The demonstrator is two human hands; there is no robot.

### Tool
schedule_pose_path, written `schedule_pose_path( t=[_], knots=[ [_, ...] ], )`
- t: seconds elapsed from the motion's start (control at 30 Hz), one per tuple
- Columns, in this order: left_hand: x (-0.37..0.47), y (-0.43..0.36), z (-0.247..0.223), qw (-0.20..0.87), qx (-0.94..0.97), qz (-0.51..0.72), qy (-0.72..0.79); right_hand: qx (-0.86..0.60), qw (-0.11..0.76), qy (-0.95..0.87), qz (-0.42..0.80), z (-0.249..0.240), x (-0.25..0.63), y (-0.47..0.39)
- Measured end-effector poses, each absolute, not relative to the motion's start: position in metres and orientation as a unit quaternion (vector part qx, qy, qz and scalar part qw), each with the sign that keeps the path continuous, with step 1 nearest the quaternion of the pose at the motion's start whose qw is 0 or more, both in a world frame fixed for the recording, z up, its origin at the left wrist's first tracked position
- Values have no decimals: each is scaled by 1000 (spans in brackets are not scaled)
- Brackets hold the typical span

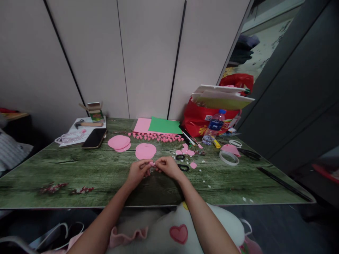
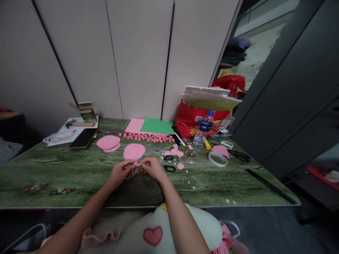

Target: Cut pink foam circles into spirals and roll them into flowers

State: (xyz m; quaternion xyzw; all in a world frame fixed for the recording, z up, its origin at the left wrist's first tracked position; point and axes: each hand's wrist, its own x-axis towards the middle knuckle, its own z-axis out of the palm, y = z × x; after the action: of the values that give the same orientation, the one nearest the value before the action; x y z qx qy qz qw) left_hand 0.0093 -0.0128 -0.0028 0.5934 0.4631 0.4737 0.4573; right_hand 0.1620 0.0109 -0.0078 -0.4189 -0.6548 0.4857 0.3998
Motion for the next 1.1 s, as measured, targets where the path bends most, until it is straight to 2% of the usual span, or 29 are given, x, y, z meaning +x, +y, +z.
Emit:
schedule_pose_path(
  t=[0.1,0.23,0.33,0.43,0.63,0.9,1.1],
  knots=[
    [8,-12,-3,471,568,487,467,-476,458,-619,424,-9,167,16],
    [6,-13,-1,510,537,503,446,-614,514,-570,183,-6,187,21],
    [5,-14,1,552,511,508,421,-623,551,-550,82,-5,198,22],
    [4,-15,3,586,479,519,397,-546,575,-599,111,-4,195,19],
    [1,-15,5,624,454,522,364,-337,516,-737,276,-1,167,7],
    [4,-17,6,614,492,488,378,-319,514,-772,194,1,163,3],
    [4,-16,4,606,482,502,385,-314,499,-784,195,5,162,-1]
  ],
)
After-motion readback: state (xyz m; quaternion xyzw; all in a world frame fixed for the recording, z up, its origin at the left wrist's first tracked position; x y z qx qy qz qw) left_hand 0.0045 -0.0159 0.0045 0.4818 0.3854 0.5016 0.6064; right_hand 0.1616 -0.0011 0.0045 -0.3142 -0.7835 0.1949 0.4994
